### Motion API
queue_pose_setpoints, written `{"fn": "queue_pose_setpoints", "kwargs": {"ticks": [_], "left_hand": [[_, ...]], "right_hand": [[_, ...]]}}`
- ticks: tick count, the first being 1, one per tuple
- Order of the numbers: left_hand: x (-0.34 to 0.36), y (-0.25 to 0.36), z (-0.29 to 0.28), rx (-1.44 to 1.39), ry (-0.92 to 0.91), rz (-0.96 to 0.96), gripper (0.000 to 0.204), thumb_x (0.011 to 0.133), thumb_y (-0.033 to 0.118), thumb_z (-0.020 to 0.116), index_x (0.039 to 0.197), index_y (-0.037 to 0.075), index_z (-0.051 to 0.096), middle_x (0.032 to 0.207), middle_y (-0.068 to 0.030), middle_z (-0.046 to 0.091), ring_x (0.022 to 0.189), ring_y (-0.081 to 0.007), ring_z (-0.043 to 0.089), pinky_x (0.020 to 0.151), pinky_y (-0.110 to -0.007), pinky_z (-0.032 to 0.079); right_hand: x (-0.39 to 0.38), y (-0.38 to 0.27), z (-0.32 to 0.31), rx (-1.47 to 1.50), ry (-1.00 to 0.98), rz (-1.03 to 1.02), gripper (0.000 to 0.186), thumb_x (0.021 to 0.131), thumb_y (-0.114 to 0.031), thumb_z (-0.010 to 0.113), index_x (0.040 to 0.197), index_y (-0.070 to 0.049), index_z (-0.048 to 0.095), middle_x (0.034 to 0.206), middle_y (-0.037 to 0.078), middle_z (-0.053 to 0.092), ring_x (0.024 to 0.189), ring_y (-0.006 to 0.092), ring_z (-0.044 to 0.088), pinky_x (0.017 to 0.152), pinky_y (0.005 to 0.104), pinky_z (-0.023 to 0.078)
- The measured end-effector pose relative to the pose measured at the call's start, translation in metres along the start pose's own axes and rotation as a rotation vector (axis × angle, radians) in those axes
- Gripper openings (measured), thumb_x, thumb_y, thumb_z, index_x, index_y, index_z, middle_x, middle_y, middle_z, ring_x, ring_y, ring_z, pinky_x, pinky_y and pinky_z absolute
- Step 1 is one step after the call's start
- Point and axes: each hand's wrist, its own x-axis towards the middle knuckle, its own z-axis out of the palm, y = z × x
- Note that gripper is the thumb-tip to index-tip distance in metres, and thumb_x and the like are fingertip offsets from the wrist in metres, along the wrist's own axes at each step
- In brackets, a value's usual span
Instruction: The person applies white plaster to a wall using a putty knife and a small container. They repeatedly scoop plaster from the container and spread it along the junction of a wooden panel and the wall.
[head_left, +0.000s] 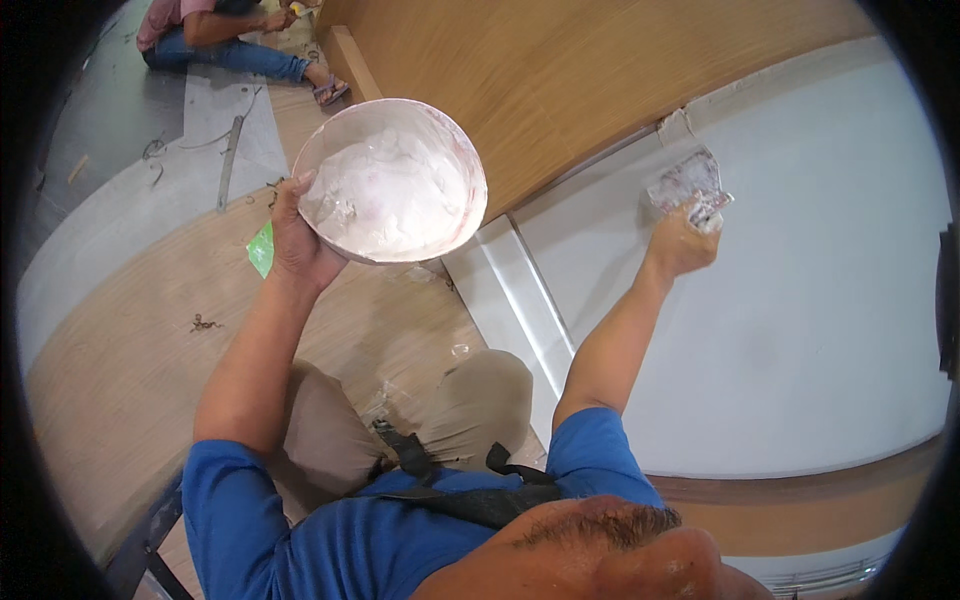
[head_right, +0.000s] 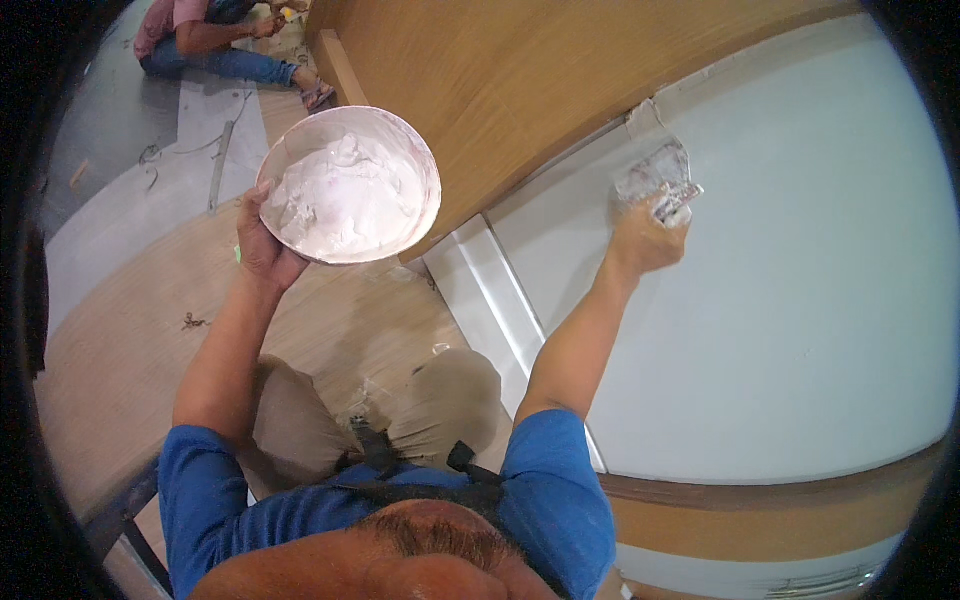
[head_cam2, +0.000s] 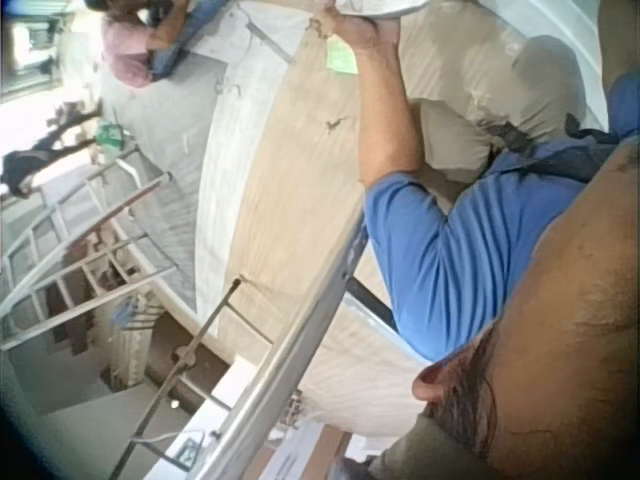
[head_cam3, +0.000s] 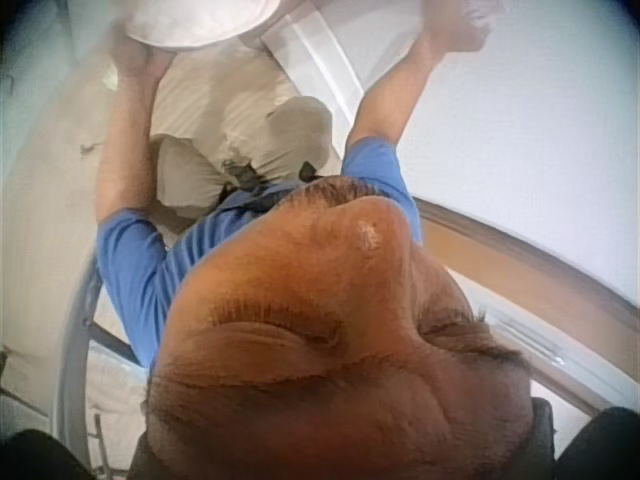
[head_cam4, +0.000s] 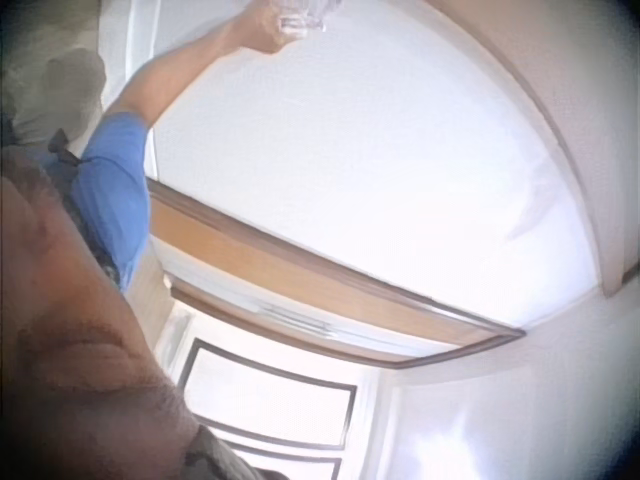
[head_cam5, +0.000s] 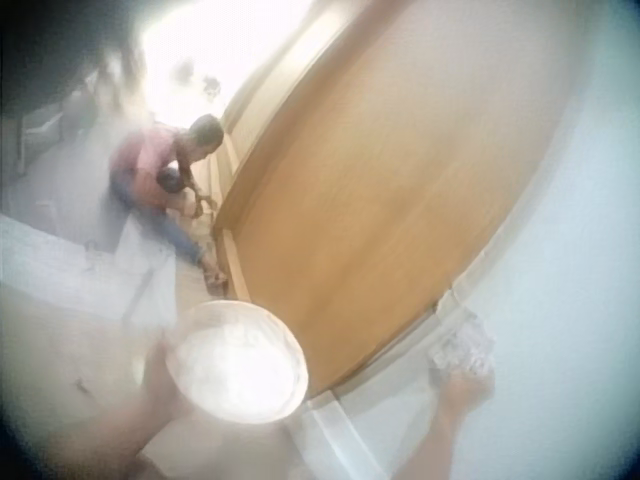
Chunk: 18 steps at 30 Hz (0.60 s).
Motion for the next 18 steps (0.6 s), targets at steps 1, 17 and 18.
{"fn": "queue_pose_setpoints", "kwargs": {"ticks": [1,17,18], "left_hand": [[0.000,-0.001,-0.001,0.016,0.006,0.018,0.069,0.084,0.038,0.060,0.144,0.010,0.039,0.139,-0.0155,0.050,0.126,-0.0336,0.052,0.104,-0.051,0.045],[-0.001,-0.002,0.005,0.046,0.026,0.133,0.068,0.083,0.036,0.061,0.140,0.003,0.043,0.133,-0.0178,0.055,0.121,-0.0325,0.056,0.105,-0.048,0.045],[-0.001,-0.002,0.002,0.032,0.023,0.110,0.069,0.082,0.036,0.061,0.140,0.003,0.043,0.133,-0.0180,0.055,0.121,-0.0327,0.056,0.105,-0.049,0.045]], "right_hand": [[0.000,0.000,-0.009,-0.005,-0.020,-0.034,0.022,0.084,-0.018,0.071,0.086,0.003,0.066,0.076,0.018,0.069,0.070,0.0342,0.067,0.065,0.0414,0.051],[0.048,-0.020,-0.016,-0.161,-0.444,-0.482,0.011,0.081,-0.018,0.066,0.083,-0.007,0.067,0.073,0.015,0.065,0.069,0.0359,0.062,0.064,0.0434,0.049],[0.050,-0.019,-0.014,-0.195,-0.444,-0.506,0.011,0.081,-0.018,0.066,0.082,-0.007,0.067,0.073,0.015,0.065,0.069,0.0363,0.062,0.063,0.0437,0.049]]}}
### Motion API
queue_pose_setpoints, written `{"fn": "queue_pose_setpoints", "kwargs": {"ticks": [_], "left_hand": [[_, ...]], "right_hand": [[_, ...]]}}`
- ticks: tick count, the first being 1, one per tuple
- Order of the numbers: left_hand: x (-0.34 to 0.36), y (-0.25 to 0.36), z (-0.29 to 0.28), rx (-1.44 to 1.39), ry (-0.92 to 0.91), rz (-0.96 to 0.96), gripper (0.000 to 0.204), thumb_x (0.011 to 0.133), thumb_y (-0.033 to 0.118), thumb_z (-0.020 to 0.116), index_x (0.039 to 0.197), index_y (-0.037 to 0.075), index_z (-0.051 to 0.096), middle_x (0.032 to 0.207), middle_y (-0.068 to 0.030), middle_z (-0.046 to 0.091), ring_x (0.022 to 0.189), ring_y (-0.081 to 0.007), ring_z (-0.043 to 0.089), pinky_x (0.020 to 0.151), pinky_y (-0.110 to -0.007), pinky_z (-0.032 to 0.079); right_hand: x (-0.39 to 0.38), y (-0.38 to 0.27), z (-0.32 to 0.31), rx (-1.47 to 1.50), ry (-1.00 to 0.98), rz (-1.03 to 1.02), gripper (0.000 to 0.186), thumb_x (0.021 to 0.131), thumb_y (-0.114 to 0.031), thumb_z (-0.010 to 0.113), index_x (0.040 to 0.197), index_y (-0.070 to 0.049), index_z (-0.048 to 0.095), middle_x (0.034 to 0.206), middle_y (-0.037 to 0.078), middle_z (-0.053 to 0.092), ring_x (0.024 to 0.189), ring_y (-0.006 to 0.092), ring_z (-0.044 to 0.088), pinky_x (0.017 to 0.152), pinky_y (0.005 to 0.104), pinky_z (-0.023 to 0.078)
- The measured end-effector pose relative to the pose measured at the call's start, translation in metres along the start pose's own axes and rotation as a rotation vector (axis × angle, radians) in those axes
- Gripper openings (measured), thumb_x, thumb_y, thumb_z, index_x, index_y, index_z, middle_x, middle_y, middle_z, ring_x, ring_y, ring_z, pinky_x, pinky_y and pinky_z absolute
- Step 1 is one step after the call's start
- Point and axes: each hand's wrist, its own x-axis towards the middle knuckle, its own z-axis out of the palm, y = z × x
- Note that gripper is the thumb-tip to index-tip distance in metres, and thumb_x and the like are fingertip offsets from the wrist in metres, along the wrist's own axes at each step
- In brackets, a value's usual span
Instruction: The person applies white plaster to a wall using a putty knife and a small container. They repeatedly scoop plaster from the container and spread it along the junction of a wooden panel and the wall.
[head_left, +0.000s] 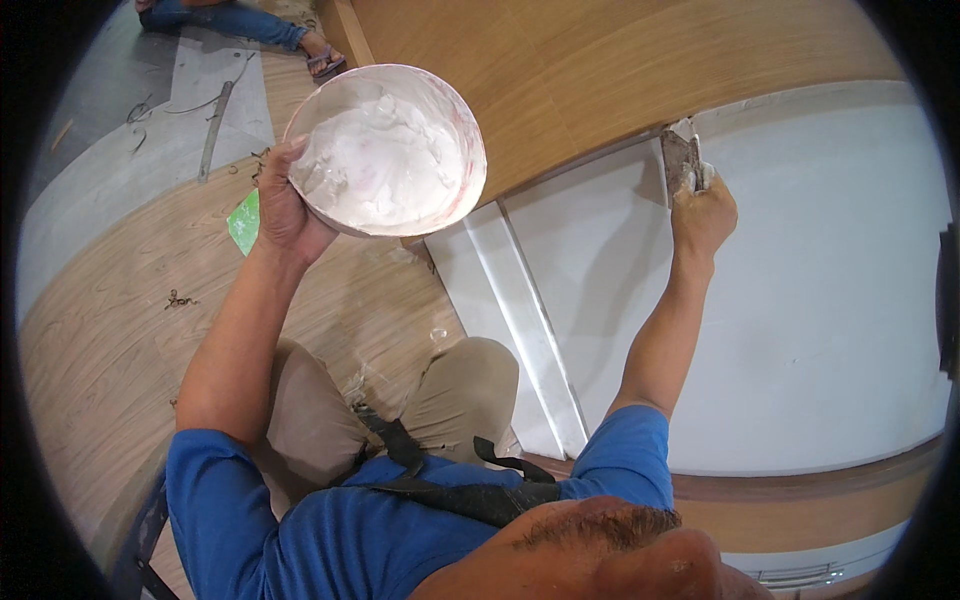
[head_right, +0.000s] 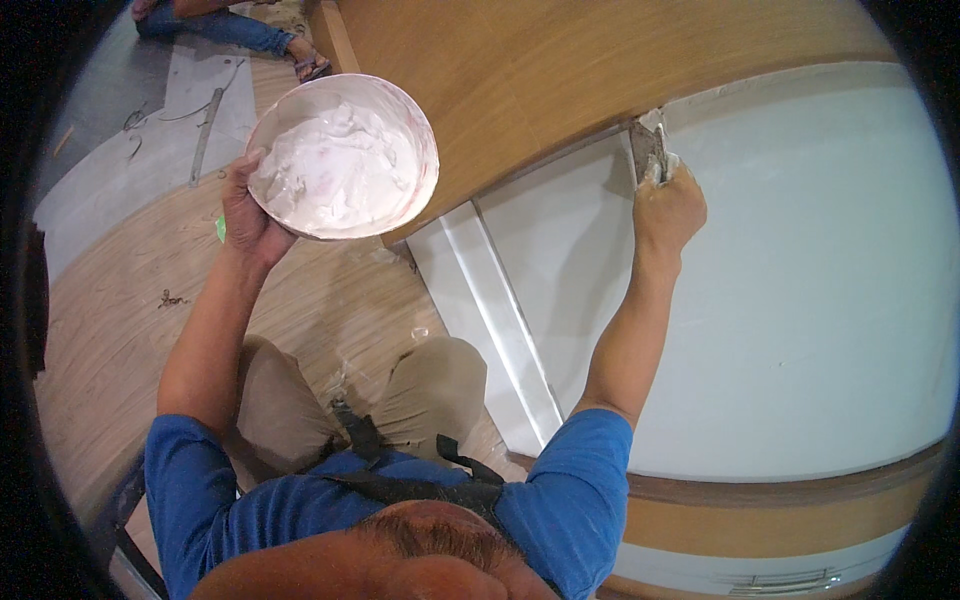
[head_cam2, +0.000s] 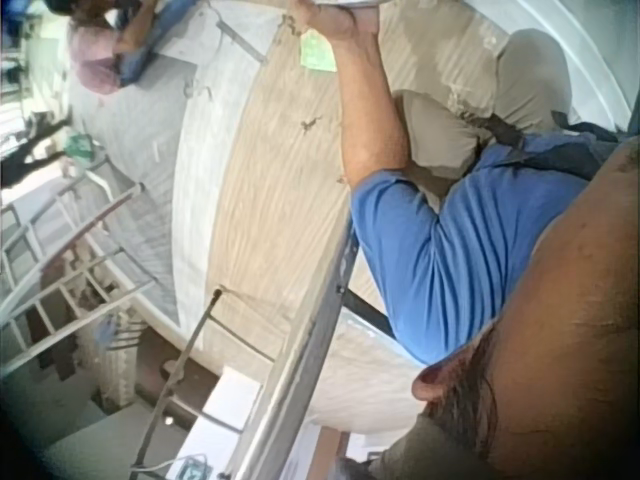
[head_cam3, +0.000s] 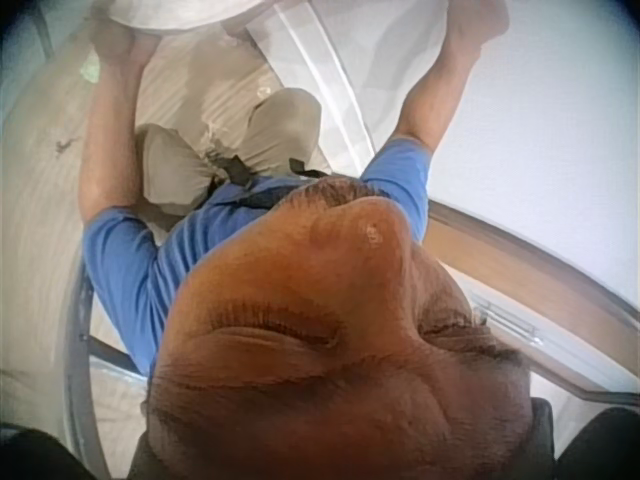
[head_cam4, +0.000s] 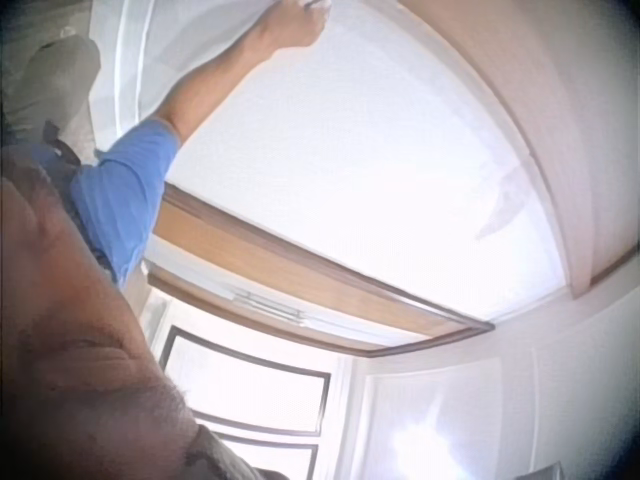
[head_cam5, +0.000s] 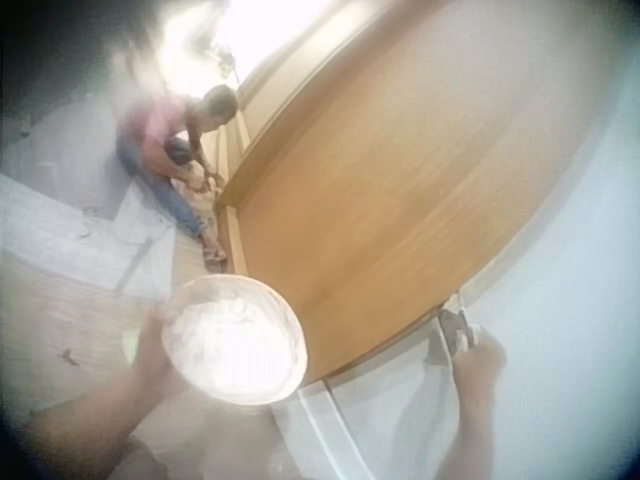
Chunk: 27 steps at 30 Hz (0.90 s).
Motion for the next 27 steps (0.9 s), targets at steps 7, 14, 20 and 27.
{"fn": "queue_pose_setpoints", "kwargs": {"ticks": [7,14,20,27], "left_hand": [[0.000,0.001,-0.004,-0.013,-0.052,-0.030,0.068,0.084,0.035,0.060,0.145,0.012,0.039,0.139,-0.0149,0.050,0.127,-0.0321,0.051,0.107,-0.050,0.043],[-0.002,0.002,0.003,0.013,-0.023,-0.030,0.070,0.082,0.036,0.062,0.141,0.005,0.041,0.135,-0.0186,0.053,0.124,-0.0328,0.054,0.106,-0.048,0.044],[0.000,0.001,0.003,0.000,-0.016,-0.039,0.070,0.082,0.037,0.062,0.139,0.000,0.043,0.134,-0.0202,0.055,0.122,-0.0331,0.056,0.106,-0.047,0.044],[0.004,-0.001,-0.003,-0.027,-0.066,-0.073,0.071,0.082,0.036,0.062,0.142,0.005,0.040,0.135,-0.0181,0.053,0.124,-0.0337,0.053,0.106,-0.050,0.044]], "right_hand": [[0.020,0.008,0.003,-0.042,0.099,-0.120,0.012,0.080,-0.018,0.066,0.077,-0.007,0.065,0.072,0.017,0.064,0.069,0.0384,0.062,0.062,0.0459,0.049],[0.046,0.011,-0.009,-0.044,0.152,-0.098,0.014,0.081,-0.019,0.067,0.074,-0.007,0.065,0.070,0.017,0.063,0.065,0.0381,0.062,0.060,0.0452,0.049],[0.060,0.019,-0.027,-0.144,0.348,-0.070,0.016,0.081,-0.018,0.067,0.072,-0.005,0.064,0.068,0.017,0.063,0.063,0.0385,0.062,0.057,0.0455,0.048],[0.018,0.010,-0.025,0.086,0.179,0.040,0.016,0.082,-0.017,0.071,0.082,-0.001,0.068,0.068,0.014,0.065,0.058,0.0250,0.060,0.059,0.0347,0.047]]}}
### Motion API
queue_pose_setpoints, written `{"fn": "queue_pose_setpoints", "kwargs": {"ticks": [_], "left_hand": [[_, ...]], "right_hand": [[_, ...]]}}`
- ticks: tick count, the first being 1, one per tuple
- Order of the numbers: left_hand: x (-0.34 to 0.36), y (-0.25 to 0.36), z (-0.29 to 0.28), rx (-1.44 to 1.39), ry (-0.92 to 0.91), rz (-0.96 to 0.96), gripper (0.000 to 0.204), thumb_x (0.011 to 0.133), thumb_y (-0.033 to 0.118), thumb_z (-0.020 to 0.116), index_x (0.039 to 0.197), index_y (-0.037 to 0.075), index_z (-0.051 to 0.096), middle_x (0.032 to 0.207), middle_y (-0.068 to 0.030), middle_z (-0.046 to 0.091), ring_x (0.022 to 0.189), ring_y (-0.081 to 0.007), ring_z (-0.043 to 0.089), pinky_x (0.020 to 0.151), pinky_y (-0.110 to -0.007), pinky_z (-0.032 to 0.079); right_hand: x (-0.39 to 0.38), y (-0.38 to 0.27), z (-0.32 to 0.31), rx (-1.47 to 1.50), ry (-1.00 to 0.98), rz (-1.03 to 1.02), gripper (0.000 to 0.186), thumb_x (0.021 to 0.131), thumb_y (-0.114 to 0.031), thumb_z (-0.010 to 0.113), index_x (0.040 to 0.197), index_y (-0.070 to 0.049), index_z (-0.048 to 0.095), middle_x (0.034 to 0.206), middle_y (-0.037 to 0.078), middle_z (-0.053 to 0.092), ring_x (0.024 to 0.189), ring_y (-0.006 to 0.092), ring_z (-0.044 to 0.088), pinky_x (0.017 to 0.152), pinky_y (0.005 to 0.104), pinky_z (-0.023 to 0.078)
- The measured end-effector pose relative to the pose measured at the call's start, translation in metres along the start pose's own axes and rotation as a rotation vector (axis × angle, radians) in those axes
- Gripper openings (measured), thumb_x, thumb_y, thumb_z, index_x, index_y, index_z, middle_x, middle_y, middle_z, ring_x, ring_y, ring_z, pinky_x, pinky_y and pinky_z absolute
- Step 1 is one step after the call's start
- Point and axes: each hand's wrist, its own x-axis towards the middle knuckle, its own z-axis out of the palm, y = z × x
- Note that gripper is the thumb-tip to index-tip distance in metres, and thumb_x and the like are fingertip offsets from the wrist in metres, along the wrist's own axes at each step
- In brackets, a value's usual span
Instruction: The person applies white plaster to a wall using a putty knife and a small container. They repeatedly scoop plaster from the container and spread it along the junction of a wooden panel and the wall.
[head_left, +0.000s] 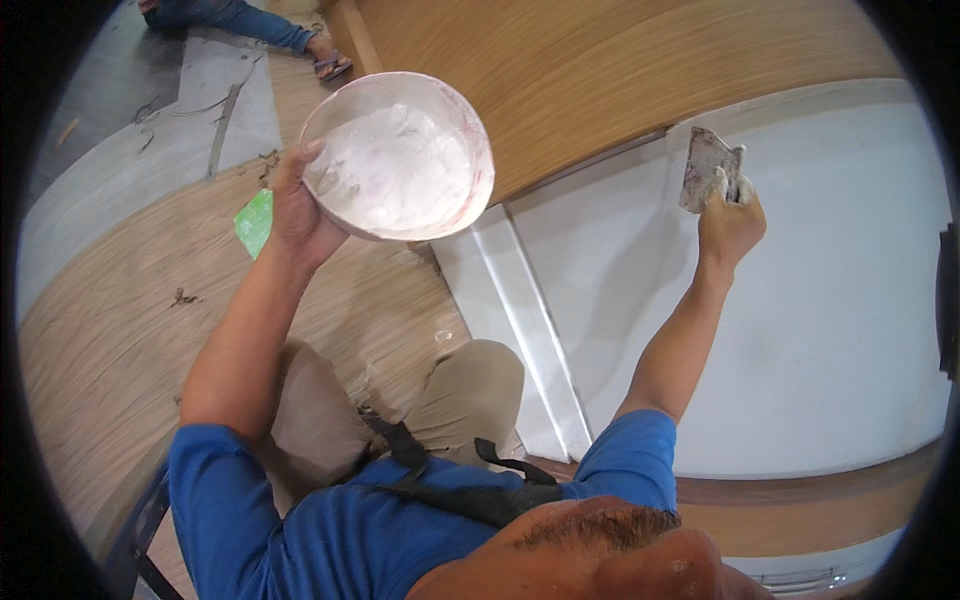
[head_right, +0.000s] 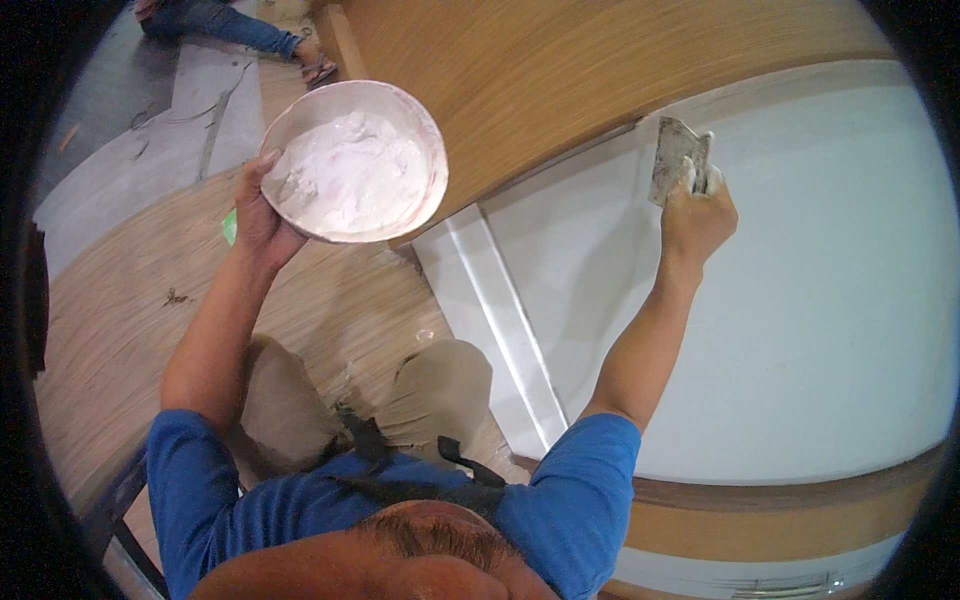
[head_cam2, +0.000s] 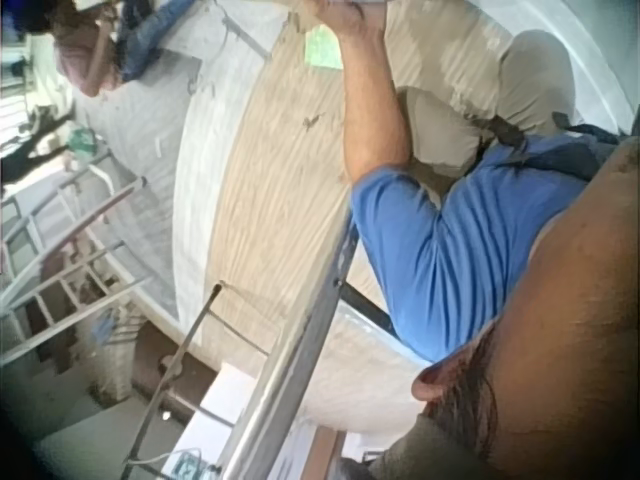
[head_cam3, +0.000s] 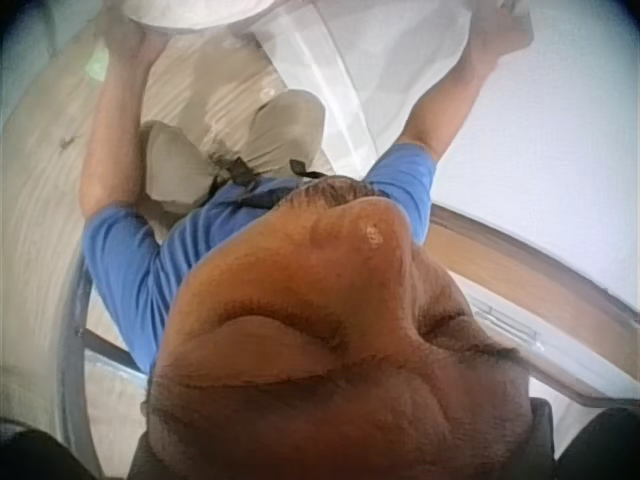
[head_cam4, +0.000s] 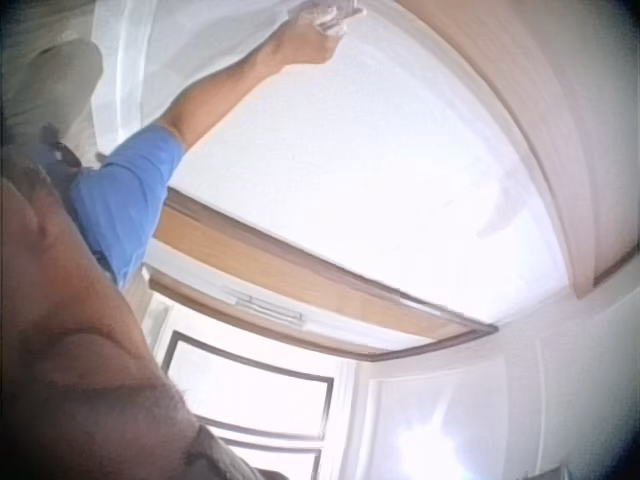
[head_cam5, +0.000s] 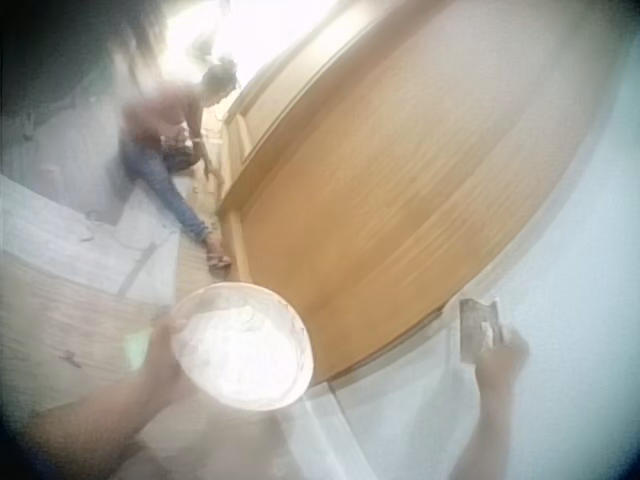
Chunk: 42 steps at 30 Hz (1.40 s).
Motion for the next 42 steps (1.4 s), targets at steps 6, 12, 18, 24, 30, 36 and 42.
{"fn": "queue_pose_setpoints", "kwargs": {"ticks": [6,12,18,24,30,36,42], "left_hand": [[-0.003,0.004,-0.001,0.094,0.020,0.024,0.069,0.082,0.034,0.063,0.141,0.008,0.041,0.132,-0.0164,0.055,0.119,-0.0319,0.056,0.104,-0.050,0.046],[-0.005,0.005,-0.005,0.213,0.093,0.007,0.067,0.080,0.033,0.062,0.137,0.003,0.043,0.127,-0.0173,0.057,0.113,-0.0287,0.060,0.099,-0.044,0.051],[-0.002,0.000,-0.002,0.200,0.082,-0.021,0.065,0.081,0.034,0.063,0.133,0.000,0.046,0.123,-0.0163,0.060,0.110,-0.0271,0.062,0.098,-0.043,0.051],[0.001,0.002,-0.007,0.203,0.051,-0.106,0.064,0.082,0.036,0.064,0.133,0.000,0.047,0.122,-0.0157,0.060,0.111,-0.0269,0.062,0.098,-0.042,0.051],[-0.003,0.005,-0.004,0.196,0.010,-0.119,0.066,0.083,0.034,0.065,0.138,0.006,0.043,0.127,-0.0137,0.058,0.116,-0.0279,0.059,0.102,-0.046,0.048],[-0.004,0.003,-0.006,0.173,-0.009,-0.119,0.064,0.083,0.033,0.064,0.136,0.004,0.044,0.127,-0.0144,0.058,0.114,-0.0278,0.060,0.101,-0.045,0.048],[-0.004,0.001,-0.007,0.148,0.018,-0.063,0.063,0.083,0.033,0.064,0.134,0.001,0.046,0.124,-0.0156,0.059,0.111,-0.0278,0.061,0.100,-0.044,0.049]], "right_hand": [[-0.068,-0.056,0.000,0.813,-0.294,0.517,0.018,0.084,-0.012,0.073,0.095,0.003,0.070,0.079,0.004,0.066,0.069,0.0099,0.056,0.063,0.0270,0.047],[-0.105,-0.117,0.022,1.075,-0.771,0.339,0.020,0.084,-0.004,0.071,0.102,0.004,0.067,0.087,0.004,0.067,0.080,0.0089,0.059,0.072,0.0245,0.048],[-0.099,-0.157,0.017,1.044,-0.824,0.162,0.021,0.082,0.001,0.067,0.103,0.001,0.064,0.088,0.008,0.068,0.081,0.0122,0.062,0.074,0.0278,0.050],[-0.103,-0.189,0.040,0.888,-0.634,-0.246,0.031,0.078,0.006,0.063,0.108,0.000,0.064,0.091,0.013,0.068,0.078,0.0203,0.064,0.074,0.0296,0.050],[-0.095,-0.216,0.041,0.938,-0.733,-0.314,0.025,0.077,0.004,0.066,0.101,0.001,0.068,0.087,0.018,0.068,0.074,0.0288,0.066,0.070,0.0331,0.051],[-0.091,-0.233,0.053,0.920,-0.624,-0.429,0.019,0.075,-0.001,0.069,0.094,0.001,0.067,0.077,0.020,0.066,0.067,0.0331,0.065,0.063,0.0363,0.050],[-0.099,-0.241,0.066,0.926,-0.519,-0.306,0.017,0.066,-0.005,0.069,0.082,0.000,0.064,0.067,0.023,0.061,0.063,0.0415,0.062,0.059,0.0457,0.049]]}}
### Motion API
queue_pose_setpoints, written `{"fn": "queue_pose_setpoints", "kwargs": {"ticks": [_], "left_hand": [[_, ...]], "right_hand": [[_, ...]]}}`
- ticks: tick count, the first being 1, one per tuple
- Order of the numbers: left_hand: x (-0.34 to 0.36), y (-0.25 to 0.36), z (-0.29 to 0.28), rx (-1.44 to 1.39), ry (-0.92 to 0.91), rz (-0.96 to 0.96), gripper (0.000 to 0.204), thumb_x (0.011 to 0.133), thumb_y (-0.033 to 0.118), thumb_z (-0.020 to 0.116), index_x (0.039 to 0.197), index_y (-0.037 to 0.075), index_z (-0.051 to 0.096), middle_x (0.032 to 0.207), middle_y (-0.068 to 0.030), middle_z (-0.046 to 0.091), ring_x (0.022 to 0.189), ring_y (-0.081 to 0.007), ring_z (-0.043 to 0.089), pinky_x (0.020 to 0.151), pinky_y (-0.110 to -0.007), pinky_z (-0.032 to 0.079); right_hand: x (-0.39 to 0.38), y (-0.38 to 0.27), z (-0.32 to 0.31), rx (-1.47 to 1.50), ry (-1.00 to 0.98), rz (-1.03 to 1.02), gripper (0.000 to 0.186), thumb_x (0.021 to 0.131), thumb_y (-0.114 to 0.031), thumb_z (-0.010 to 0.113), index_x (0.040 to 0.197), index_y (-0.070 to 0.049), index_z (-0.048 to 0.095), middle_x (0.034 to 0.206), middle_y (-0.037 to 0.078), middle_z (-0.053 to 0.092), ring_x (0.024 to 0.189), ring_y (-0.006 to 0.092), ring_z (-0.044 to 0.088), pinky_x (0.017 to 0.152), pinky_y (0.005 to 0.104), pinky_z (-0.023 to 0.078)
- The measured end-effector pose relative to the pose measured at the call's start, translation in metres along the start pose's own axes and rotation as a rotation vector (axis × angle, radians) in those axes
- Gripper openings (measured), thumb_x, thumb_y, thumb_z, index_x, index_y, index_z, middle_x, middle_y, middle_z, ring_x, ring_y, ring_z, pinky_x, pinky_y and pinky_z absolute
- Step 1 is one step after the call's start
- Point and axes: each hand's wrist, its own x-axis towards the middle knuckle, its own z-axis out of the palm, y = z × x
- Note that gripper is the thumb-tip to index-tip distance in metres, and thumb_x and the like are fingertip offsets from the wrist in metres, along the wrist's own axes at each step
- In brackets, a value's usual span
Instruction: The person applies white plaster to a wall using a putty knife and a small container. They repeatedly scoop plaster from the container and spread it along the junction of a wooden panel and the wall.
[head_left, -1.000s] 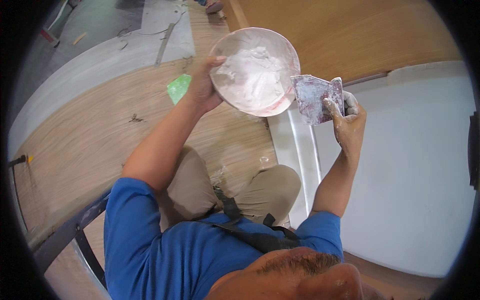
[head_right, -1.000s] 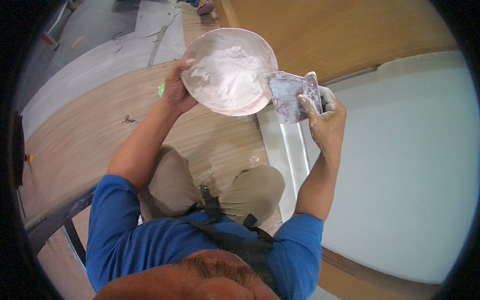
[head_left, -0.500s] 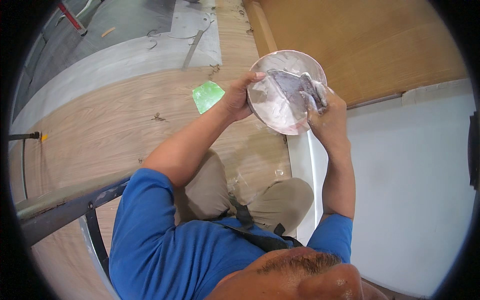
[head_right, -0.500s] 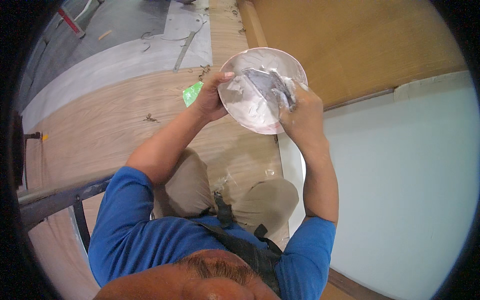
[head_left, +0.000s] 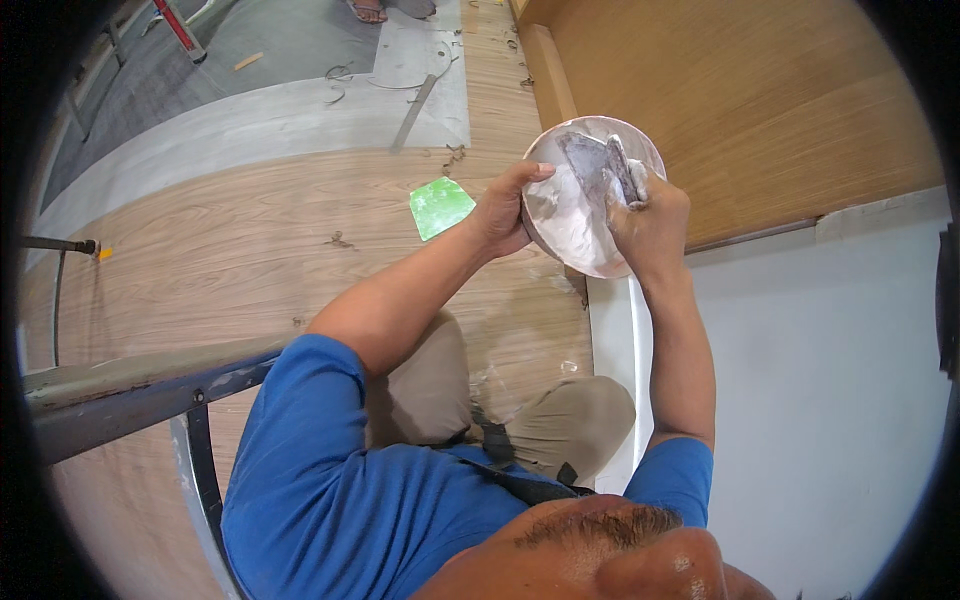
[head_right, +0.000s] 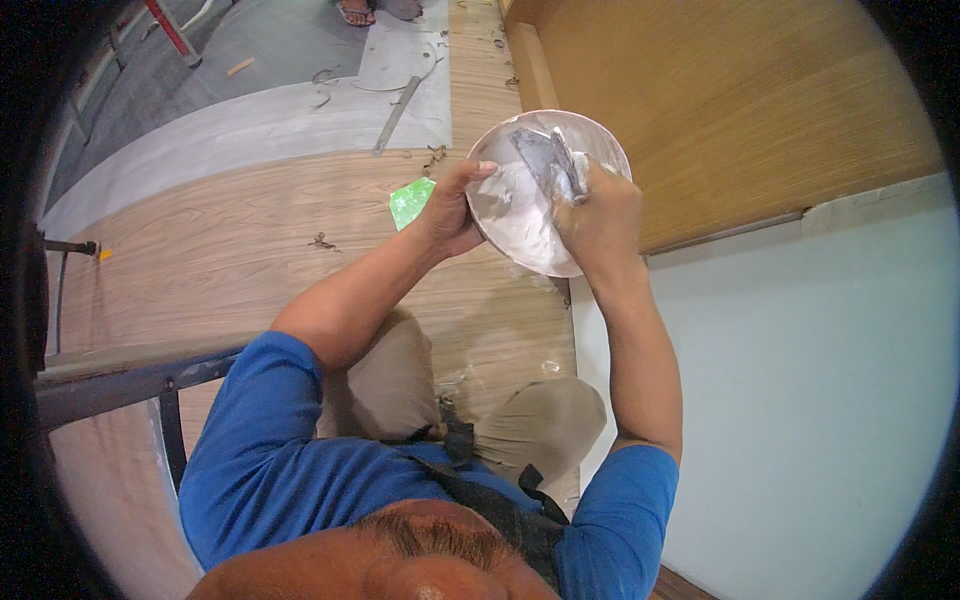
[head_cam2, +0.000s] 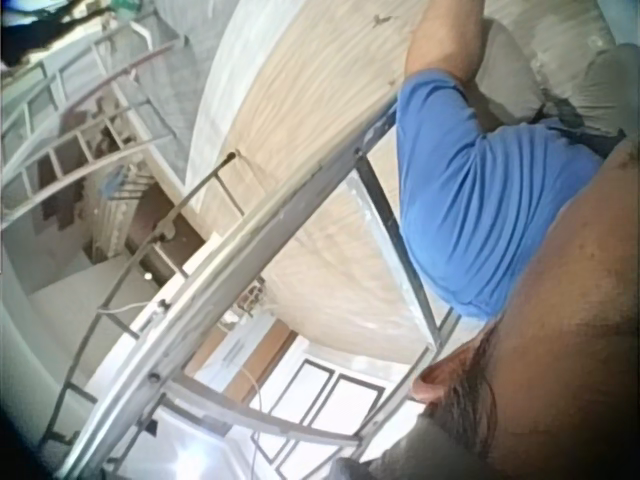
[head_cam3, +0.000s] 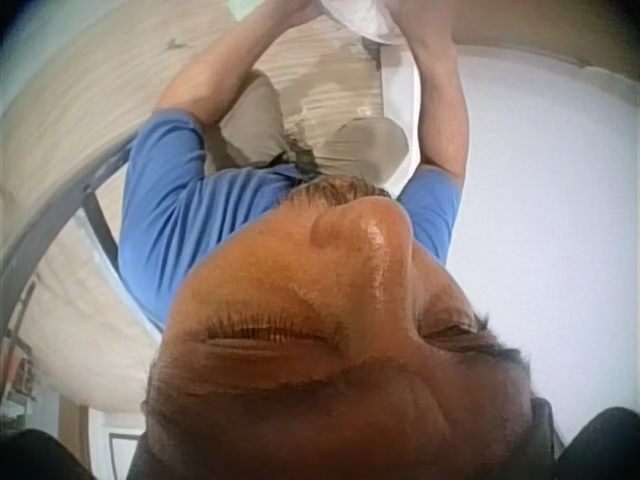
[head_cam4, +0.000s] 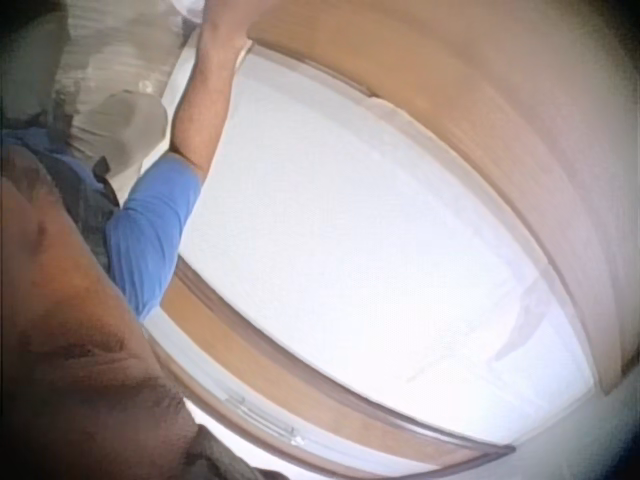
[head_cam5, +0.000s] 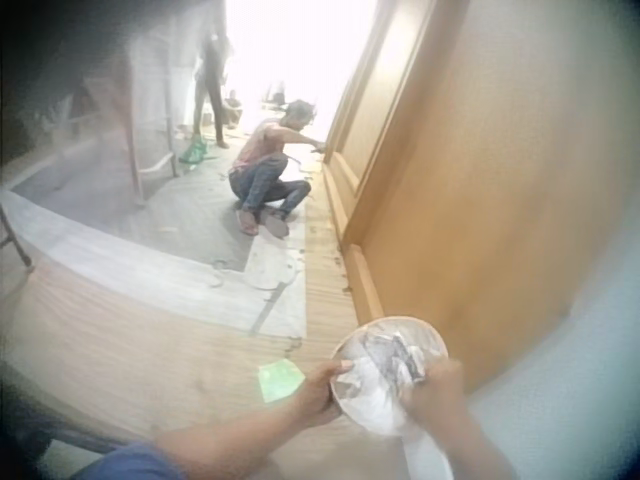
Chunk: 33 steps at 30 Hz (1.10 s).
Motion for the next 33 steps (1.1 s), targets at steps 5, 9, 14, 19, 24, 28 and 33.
{"fn": "queue_pose_setpoints", "kwargs": {"ticks": [5,9,14,19,24,28,33], "left_hand": [[-0.005,0.000,0.008,0.025,0.046,0.053,0.063,0.083,0.034,0.063,0.133,-0.002,0.046,0.122,-0.0161,0.061,0.112,-0.0269,0.062,0.100,-0.044,0.050],[-0.008,-0.001,0.014,0.018,0.069,0.091,0.064,0.083,0.033,0.061,0.133,-0.002,0.045,0.123,-0.0164,0.060,0.113,-0.0273,0.061,0.101,-0.043,0.049],[-0.007,-0.004,0.013,-0.004,0.059,0.093,0.064,0.081,0.032,0.062,0.134,0.001,0.044,0.124,-0.0150,0.058,0.115,-0.0279,0.059,0.099,-0.045,0.050],[-0.002,-0.007,0.007,0.005,0.057,0.114,0.064,0.082,0.032,0.062,0.135,0.001,0.044,0.126,-0.0157,0.058,0.116,-0.0273,0.059,0.102,-0.044,0.047],[-0.005,-0.003,0.017,-0.011,0.103,0.143,0.066,0.082,0.033,0.063,0.136,0.001,0.043,0.127,-0.0163,0.058,0.117,-0.0279,0.058,0.103,-0.045,0.046],[-0.003,-0.002,0.010,-0.025,0.132,0.147,0.068,0.082,0.034,0.063,0.138,0.002,0.041,0.130,-0.0164,0.056,0.120,-0.0292,0.057,0.104,-0.046,0.045],[0.000,0.000,0.008,-0.064,0.081,0.086,0.071,0.082,0.036,0.062,0.141,0.004,0.040,0.133,-0.0168,0.054,0.122,-0.0327,0.054,0.104,-0.050,0.045]], "right_hand": [[0.007,0.000,0.003,-0.015,0.032,0.011,0.016,0.066,-0.007,0.069,0.078,0.001,0.063,0.066,0.025,0.061,0.064,0.0416,0.062,0.060,0.0463,0.050],[0.011,-0.016,0.000,-0.038,0.024,0.060,0.013,0.066,-0.006,0.068,0.076,0.002,0.063,0.067,0.025,0.061,0.066,0.0419,0.063,0.061,0.0468,0.050],[0.013,-0.023,0.002,-0.150,0.031,0.077,0.013,0.066,-0.007,0.070,0.074,0.001,0.063,0.067,0.024,0.062,0.066,0.0413,0.065,0.063,0.0467,0.052],[0.015,-0.013,0.002,-0.278,0.026,0.055,0.015,0.066,-0.008,0.070,0.075,0.001,0.063,0.069,0.023,0.064,0.067,0.0396,0.065,0.062,0.0460,0.053],[-0.005,-0.023,-0.003,-0.416,0.018,-0.087,0.017,0.068,-0.009,0.070,0.082,-0.001,0.063,0.076,0.020,0.065,0.072,0.0384,0.063,0.063,0.0440,0.051],[-0.024,-0.022,-0.013,-0.436,0.174,-0.307,0.027,0.069,-0.004,0.071,0.096,-0.002,0.068,0.084,0.016,0.066,0.079,0.0331,0.062,0.066,0.0422,0.051],[-0.043,-0.015,-0.031,-0.404,0.280,-0.434,0.035,0.071,-0.002,0.071,0.105,0.000,0.069,0.091,0.014,0.069,0.084,0.0316,0.064,0.070,0.0401,0.052]]}}
